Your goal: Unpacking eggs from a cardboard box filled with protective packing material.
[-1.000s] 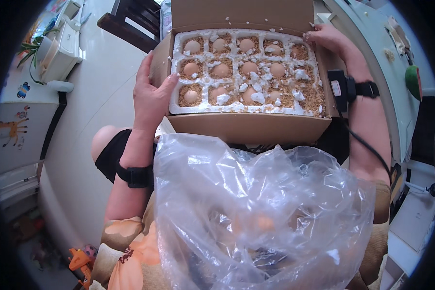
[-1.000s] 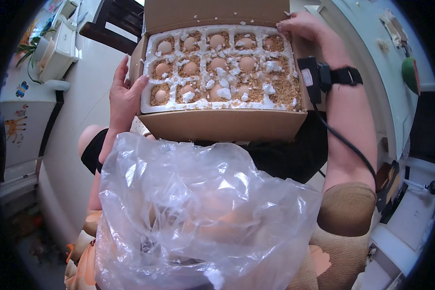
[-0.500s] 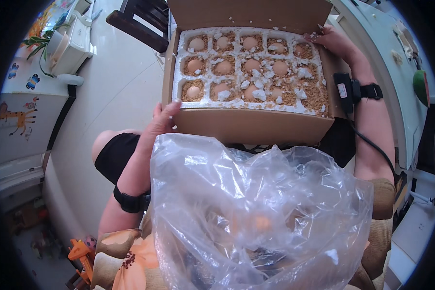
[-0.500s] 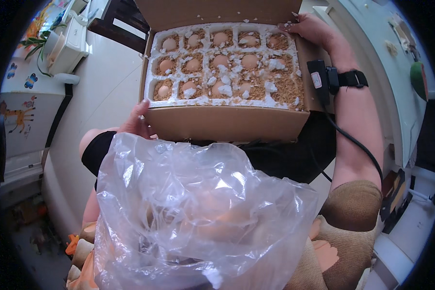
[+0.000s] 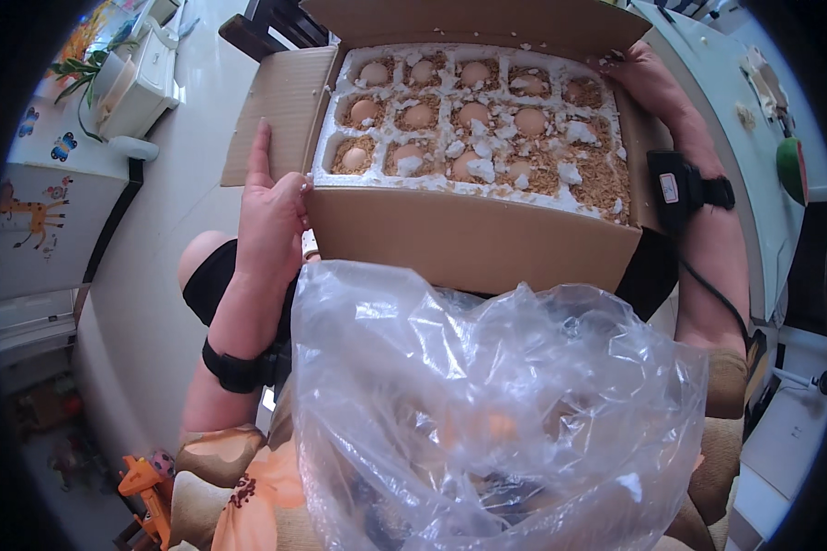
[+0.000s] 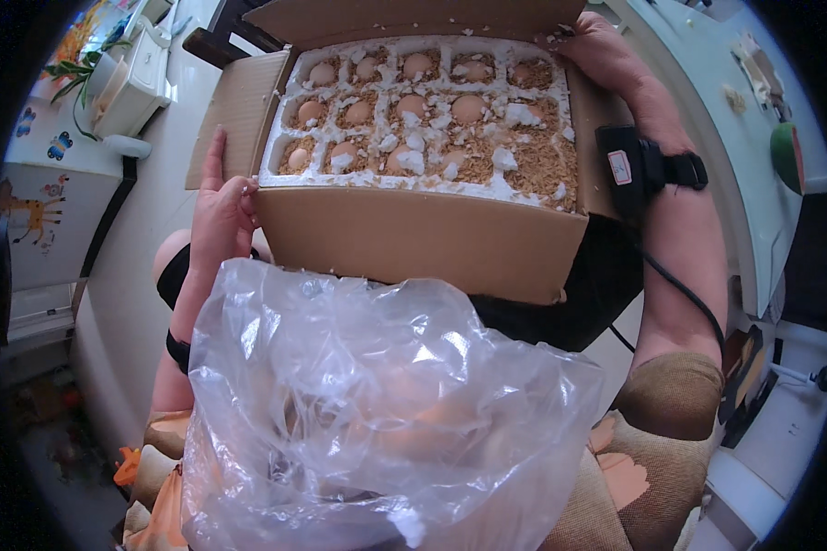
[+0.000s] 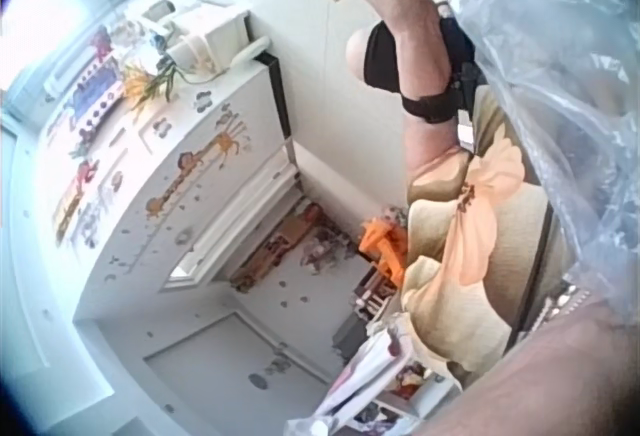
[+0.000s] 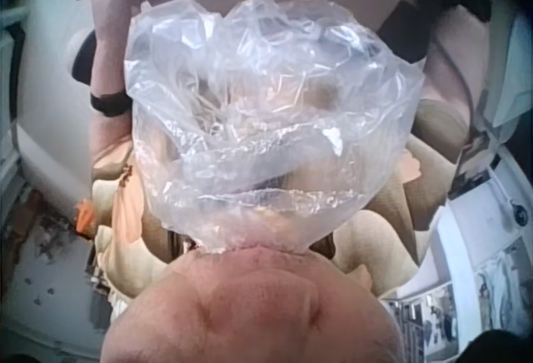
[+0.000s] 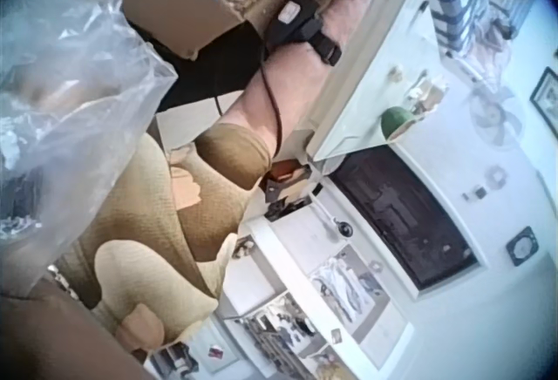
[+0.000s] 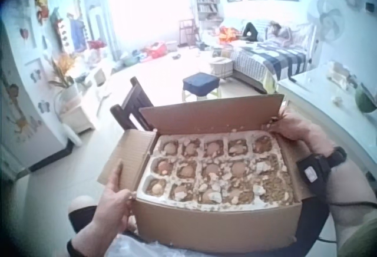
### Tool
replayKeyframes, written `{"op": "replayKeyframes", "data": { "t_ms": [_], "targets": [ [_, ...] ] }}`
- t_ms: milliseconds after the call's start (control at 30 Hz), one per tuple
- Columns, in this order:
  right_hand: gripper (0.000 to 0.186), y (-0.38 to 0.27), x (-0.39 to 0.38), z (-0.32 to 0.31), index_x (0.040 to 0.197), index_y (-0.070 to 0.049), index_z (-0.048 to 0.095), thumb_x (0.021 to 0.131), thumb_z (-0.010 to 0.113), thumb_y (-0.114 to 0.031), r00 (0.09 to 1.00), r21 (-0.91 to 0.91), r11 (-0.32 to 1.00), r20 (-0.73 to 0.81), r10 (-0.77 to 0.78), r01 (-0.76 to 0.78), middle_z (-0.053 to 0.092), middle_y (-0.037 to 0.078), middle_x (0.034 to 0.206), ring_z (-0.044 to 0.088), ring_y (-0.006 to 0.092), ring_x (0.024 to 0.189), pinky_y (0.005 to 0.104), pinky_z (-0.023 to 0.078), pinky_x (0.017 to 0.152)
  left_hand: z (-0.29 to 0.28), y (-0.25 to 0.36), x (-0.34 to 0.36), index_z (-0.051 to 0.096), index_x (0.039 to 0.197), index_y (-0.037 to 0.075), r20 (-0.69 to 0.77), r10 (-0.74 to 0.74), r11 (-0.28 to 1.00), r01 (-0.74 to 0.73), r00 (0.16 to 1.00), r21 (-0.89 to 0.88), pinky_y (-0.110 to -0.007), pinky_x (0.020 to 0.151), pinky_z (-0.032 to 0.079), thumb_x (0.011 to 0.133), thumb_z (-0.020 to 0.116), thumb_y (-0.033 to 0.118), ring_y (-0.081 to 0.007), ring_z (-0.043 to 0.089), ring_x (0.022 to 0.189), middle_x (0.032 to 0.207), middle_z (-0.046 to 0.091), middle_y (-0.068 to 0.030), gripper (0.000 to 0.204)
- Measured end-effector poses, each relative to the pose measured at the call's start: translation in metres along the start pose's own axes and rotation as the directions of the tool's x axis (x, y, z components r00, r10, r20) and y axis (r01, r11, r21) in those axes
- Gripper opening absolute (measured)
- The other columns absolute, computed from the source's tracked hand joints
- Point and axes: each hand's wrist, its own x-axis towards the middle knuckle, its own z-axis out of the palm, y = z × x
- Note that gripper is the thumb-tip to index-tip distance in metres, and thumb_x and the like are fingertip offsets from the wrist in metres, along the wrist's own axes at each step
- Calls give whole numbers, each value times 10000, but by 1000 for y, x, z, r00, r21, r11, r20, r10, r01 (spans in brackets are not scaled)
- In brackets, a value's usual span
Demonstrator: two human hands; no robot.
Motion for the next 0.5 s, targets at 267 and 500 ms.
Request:
{"op": "replayKeyframes", "data": {
  "t_ms": [267, 500],
  "targets": [
    [432, -13, -19, -8, 1285, -98, 600, 869, 662, 2, 980, 37, 997, -192, -55, 64, 656, 58, 1161, 590, 165, 1060, 283, 492, 914, 21, -12, 4, 222, 1550, 48, 53, 393, 917, -396, 918, 51, -278, 942, 498, 875, 513, -80, -191, 618, 1077, 1461, 428, -164, 746],
    [321, 6, -19, -6, 1182, -13, 625, 864, 654, 21, 785, -26, 955, -563, -259, 296, 668, 72, 1102, 594, 174, 1024, 314, 496, 880, 43, -21, 67, 253, 1552, 73, 164, 671, 695, -690, 723, 201, -296, 1100, 362, 821, 568, -76, -229, 421, 1357, 1532, 353, -189, 810]
  ]
}}
